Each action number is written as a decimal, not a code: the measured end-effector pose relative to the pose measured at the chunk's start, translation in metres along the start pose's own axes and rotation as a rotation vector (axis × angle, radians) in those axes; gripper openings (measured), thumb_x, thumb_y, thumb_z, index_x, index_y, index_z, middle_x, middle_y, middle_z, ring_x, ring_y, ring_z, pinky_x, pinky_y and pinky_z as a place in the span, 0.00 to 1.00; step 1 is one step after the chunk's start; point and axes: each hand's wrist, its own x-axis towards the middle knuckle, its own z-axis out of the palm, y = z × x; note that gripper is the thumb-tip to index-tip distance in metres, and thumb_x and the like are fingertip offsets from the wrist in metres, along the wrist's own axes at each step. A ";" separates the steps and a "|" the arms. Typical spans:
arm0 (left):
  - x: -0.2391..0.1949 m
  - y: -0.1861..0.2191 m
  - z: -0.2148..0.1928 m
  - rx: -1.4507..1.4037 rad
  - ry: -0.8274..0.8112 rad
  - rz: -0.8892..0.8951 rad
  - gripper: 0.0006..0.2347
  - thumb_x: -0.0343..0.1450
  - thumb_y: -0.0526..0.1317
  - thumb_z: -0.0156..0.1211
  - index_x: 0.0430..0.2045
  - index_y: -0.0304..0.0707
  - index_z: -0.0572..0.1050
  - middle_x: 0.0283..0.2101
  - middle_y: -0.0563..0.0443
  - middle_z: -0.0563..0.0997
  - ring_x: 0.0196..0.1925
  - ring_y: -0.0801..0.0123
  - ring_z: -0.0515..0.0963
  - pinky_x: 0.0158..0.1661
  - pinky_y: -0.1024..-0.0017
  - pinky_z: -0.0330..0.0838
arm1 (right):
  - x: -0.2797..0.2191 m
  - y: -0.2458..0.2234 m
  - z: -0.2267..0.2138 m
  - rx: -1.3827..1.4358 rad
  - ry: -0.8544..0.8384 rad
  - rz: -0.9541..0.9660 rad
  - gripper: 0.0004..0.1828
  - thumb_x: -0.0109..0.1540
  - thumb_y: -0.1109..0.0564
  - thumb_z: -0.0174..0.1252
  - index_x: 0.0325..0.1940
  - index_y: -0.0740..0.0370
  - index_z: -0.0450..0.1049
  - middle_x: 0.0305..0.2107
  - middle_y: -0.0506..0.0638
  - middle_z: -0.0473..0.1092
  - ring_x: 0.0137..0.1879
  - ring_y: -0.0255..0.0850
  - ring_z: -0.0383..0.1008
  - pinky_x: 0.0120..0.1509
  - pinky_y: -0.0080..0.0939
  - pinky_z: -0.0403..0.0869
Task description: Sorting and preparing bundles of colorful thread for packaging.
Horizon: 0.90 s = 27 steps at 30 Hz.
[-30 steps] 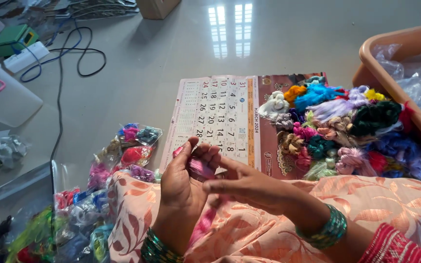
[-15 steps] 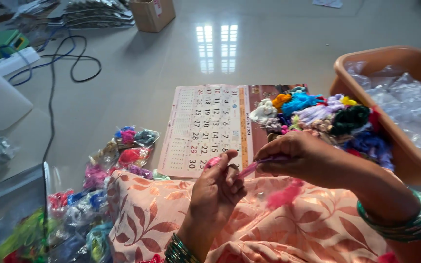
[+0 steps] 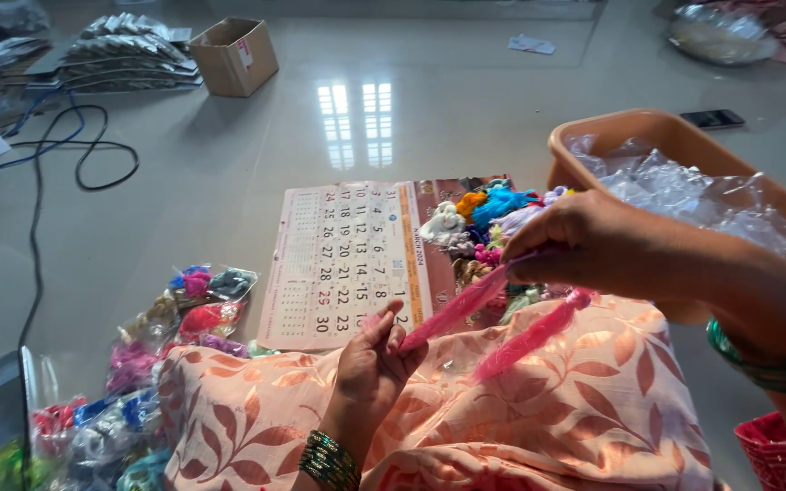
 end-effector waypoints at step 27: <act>-0.092 0.041 0.164 1.486 -0.293 0.636 0.29 0.64 0.42 0.71 0.61 0.41 0.69 0.42 0.48 0.82 0.48 0.60 0.83 0.42 0.64 0.77 | -0.041 -0.054 -0.005 0.193 0.195 -0.175 0.06 0.63 0.58 0.60 0.42 0.59 0.80 0.27 0.57 0.78 0.31 0.47 0.77 0.40 0.45 0.77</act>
